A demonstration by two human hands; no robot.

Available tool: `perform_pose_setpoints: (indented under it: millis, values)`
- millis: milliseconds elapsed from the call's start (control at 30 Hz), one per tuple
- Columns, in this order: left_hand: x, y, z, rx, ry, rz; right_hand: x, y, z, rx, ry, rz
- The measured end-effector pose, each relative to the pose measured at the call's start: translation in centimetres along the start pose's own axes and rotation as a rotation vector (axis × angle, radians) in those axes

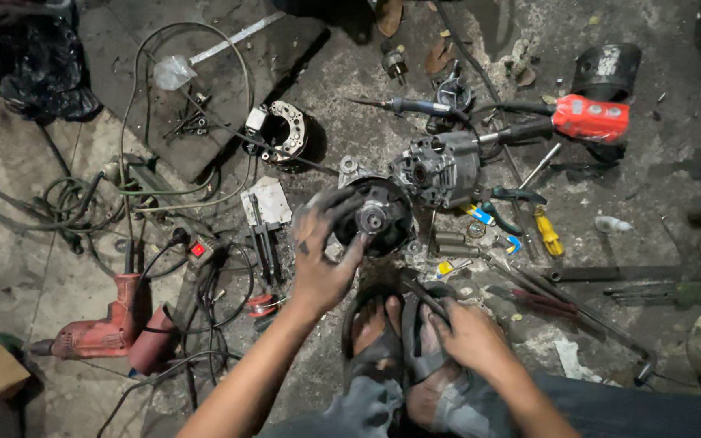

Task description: The person sits on the floor and works on a disassembled engine part, using a hammer and a metal rod to tap and adjust internal components. They repeatedly insert and remove the rod, tap it with the hammer, and rotate the part to access different areas.

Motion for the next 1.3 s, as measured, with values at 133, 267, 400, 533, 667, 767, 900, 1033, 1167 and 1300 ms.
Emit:
perform_pose_setpoints:
  millis: [133,267,400,533,667,767,900,1033,1167,1300]
  values:
    - [0.3,0.7,-2.0,-0.165,-0.062,-0.087,-0.1,-0.3,0.2,0.012,-0.031,0.049]
    - [-0.4,0.7,-2.2,-0.218,-0.091,-0.060,-0.3,-0.2,0.5,0.014,0.009,0.019]
    - [-0.5,0.6,-1.7,-0.229,-0.100,-0.001,-0.6,-0.4,0.3,-0.002,0.030,-0.012]
    - [0.6,1.2,-0.7,-0.140,-0.099,-0.028,-0.8,-0.3,0.4,-0.043,0.075,-0.059]
    - [1.6,1.4,0.3,-0.117,-0.064,-0.072,-1.1,-0.9,0.0,-0.019,0.009,-0.002]
    - [1.6,1.0,0.4,-0.134,-0.061,-0.057,-1.1,-0.6,0.4,-0.029,0.029,-0.033]
    - [1.2,0.6,0.6,-0.123,-0.071,-0.013,-1.3,-1.0,0.4,-0.005,0.015,-0.013]
    - [1.4,1.0,1.7,-0.081,-0.033,-0.026,-1.4,-1.1,0.4,-0.001,0.030,-0.029]
    - [2.6,2.3,2.9,-0.055,-0.019,-0.113,-1.5,-1.1,0.4,-0.013,0.032,-0.043]
    - [3.8,3.0,4.3,-0.009,0.028,-0.183,-1.5,-1.2,0.5,-0.017,0.031,-0.038]
Point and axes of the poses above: each hand's wrist, its own x-axis away from the middle knuckle, its own y-axis out of the back of the hand, z = x × y, the point moved 10 cm from there along -x, towards the middle knuckle, and after that the axes turned 14 degrees about z, right-handed, at the moved point
